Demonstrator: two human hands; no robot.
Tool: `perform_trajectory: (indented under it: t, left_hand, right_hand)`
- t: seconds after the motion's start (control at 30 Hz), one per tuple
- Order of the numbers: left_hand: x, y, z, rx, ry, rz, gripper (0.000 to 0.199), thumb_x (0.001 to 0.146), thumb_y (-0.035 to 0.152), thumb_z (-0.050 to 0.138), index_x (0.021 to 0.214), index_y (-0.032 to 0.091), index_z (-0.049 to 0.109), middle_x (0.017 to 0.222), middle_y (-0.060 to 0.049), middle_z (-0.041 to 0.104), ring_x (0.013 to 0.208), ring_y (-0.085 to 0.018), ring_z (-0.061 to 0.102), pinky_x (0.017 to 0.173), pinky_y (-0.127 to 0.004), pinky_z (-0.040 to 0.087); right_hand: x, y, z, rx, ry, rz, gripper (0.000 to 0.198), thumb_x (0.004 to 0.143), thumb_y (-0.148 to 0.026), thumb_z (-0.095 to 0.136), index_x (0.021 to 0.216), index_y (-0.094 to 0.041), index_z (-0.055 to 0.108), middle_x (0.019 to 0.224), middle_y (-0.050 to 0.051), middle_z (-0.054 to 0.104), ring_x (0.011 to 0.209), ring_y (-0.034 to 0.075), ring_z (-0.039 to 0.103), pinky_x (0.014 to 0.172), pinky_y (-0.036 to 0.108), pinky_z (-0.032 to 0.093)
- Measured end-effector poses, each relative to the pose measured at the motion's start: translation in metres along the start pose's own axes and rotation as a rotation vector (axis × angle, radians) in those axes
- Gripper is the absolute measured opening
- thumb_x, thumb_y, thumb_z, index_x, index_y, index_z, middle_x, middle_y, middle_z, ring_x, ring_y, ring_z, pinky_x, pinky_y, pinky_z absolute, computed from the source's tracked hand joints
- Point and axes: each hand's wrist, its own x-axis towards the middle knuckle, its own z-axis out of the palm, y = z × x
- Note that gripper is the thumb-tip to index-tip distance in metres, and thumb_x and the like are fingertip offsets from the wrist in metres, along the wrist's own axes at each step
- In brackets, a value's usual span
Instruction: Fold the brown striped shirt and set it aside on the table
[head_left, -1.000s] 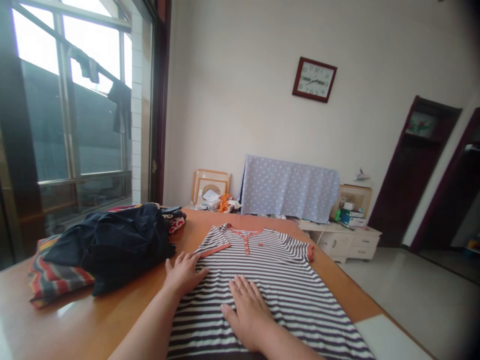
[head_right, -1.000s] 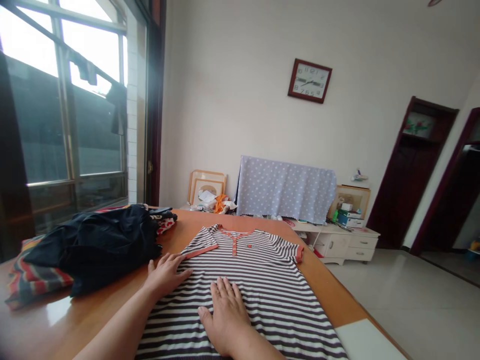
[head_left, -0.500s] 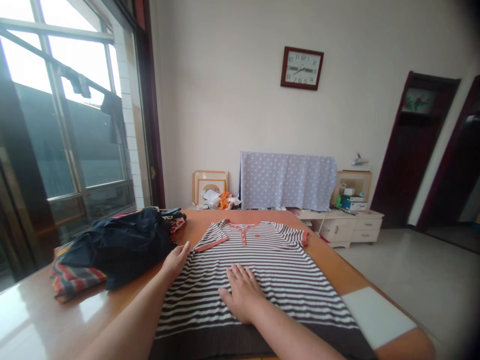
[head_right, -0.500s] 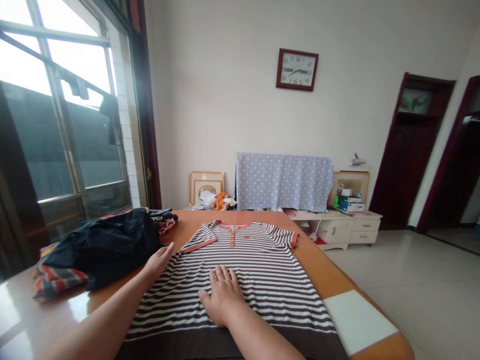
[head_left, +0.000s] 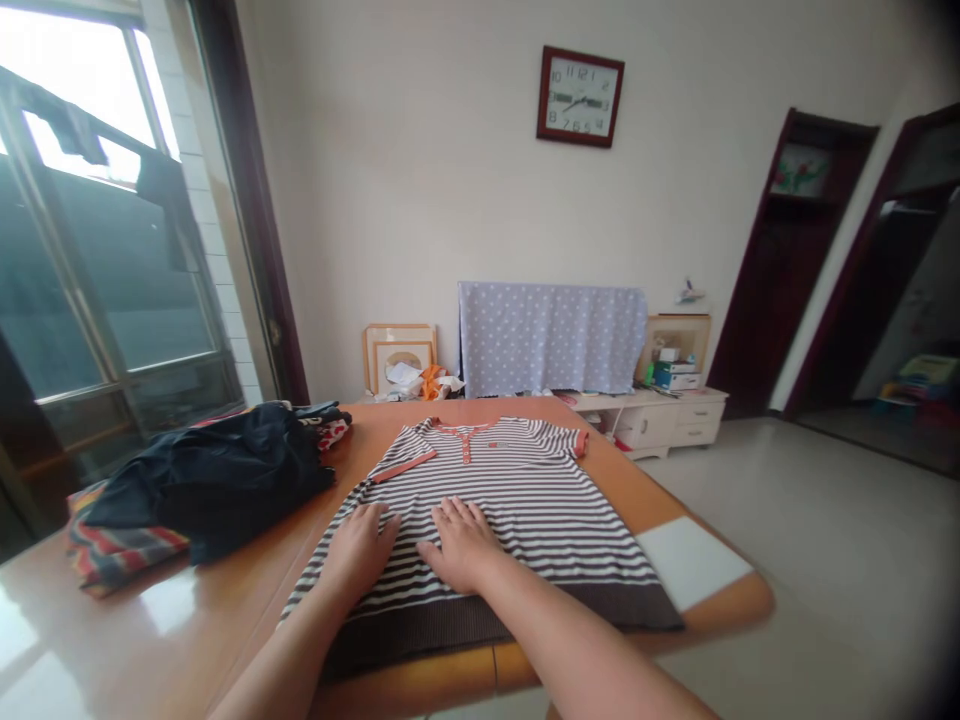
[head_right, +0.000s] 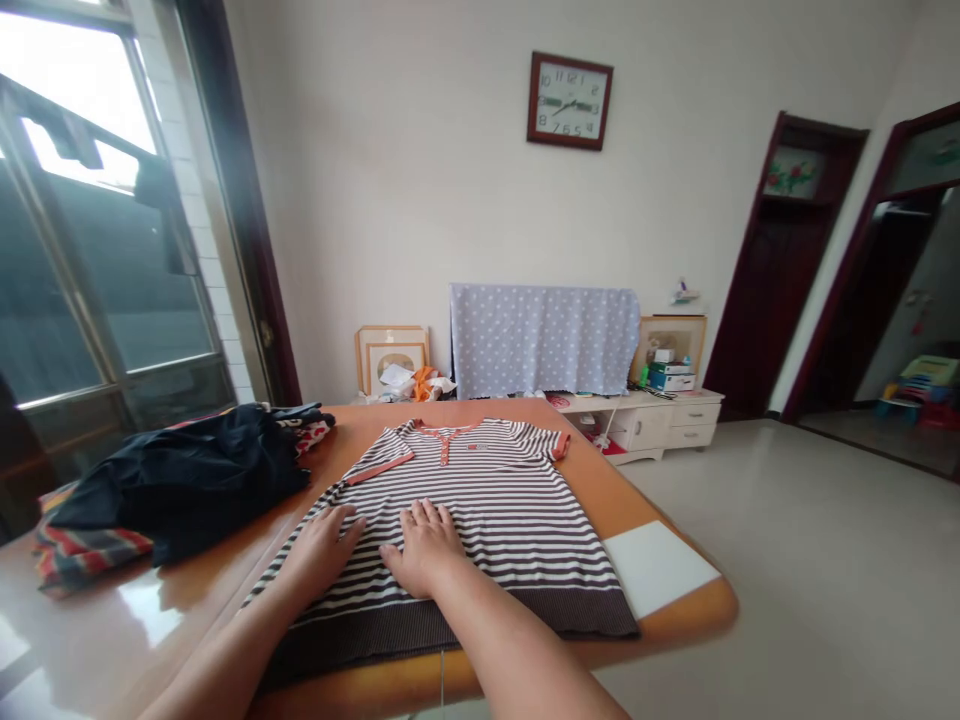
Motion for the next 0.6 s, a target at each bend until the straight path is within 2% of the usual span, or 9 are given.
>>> perform_trajectory:
  t: [0.13, 0.27, 0.37, 0.47, 0.6]
  left_hand:
    - [-0.011, 0.006, 0.005, 0.144, -0.058, 0.011, 0.050, 0.094, 0.056, 0.046, 0.124, 0.019, 0.063, 0.132, -0.013, 0.063, 0.123, -0.032, 0.054, 0.109, -0.045, 0.036]
    - [-0.010, 0.007, 0.002, 0.188, -0.096, -0.007, 0.055, 0.093, 0.060, 0.042, 0.126, 0.021, 0.061, 0.134, -0.013, 0.060, 0.124, -0.035, 0.053, 0.106, -0.047, 0.037]
    - [-0.008, 0.007, 0.002, 0.190, -0.118, -0.029, 0.059, 0.092, 0.063, 0.039, 0.129, 0.022, 0.059, 0.137, -0.013, 0.058, 0.125, -0.036, 0.052, 0.106, -0.049, 0.036]
    - [-0.005, 0.005, 0.003, 0.178, -0.149, -0.052, 0.062, 0.091, 0.067, 0.038, 0.131, 0.023, 0.058, 0.141, -0.012, 0.056, 0.128, -0.037, 0.050, 0.108, -0.050, 0.035]
    - [-0.004, 0.006, 0.005, 0.180, -0.152, -0.064, 0.061, 0.090, 0.066, 0.038, 0.129, 0.024, 0.058, 0.140, -0.012, 0.056, 0.128, -0.037, 0.050, 0.108, -0.051, 0.034]
  right_hand:
    - [-0.001, 0.001, -0.005, 0.038, 0.014, -0.021, 0.084, 0.096, -0.068, 0.029, 0.159, -0.014, 0.026, 0.167, 0.014, 0.017, 0.155, 0.028, 0.010, 0.125, 0.050, 0.005]
    - [-0.005, 0.002, -0.014, 0.062, 0.034, -0.061, 0.079, 0.095, -0.068, 0.034, 0.152, -0.014, 0.042, 0.164, 0.015, 0.029, 0.153, 0.029, 0.019, 0.124, 0.050, 0.013]
    - [-0.014, 0.012, -0.026, 0.058, 0.070, -0.032, 0.067, 0.097, -0.062, 0.036, 0.144, -0.016, 0.053, 0.160, 0.014, 0.036, 0.152, 0.030, 0.023, 0.122, 0.051, 0.019]
    - [-0.027, 0.034, -0.045, 0.045, 0.120, 0.030, 0.062, 0.099, -0.058, 0.036, 0.141, -0.017, 0.055, 0.160, 0.014, 0.037, 0.152, 0.029, 0.023, 0.122, 0.050, 0.020]
    - [-0.048, 0.080, -0.077, 0.000, 0.142, 0.182, 0.067, 0.099, -0.059, 0.036, 0.146, -0.013, 0.050, 0.162, 0.015, 0.032, 0.154, 0.028, 0.018, 0.123, 0.046, 0.017]
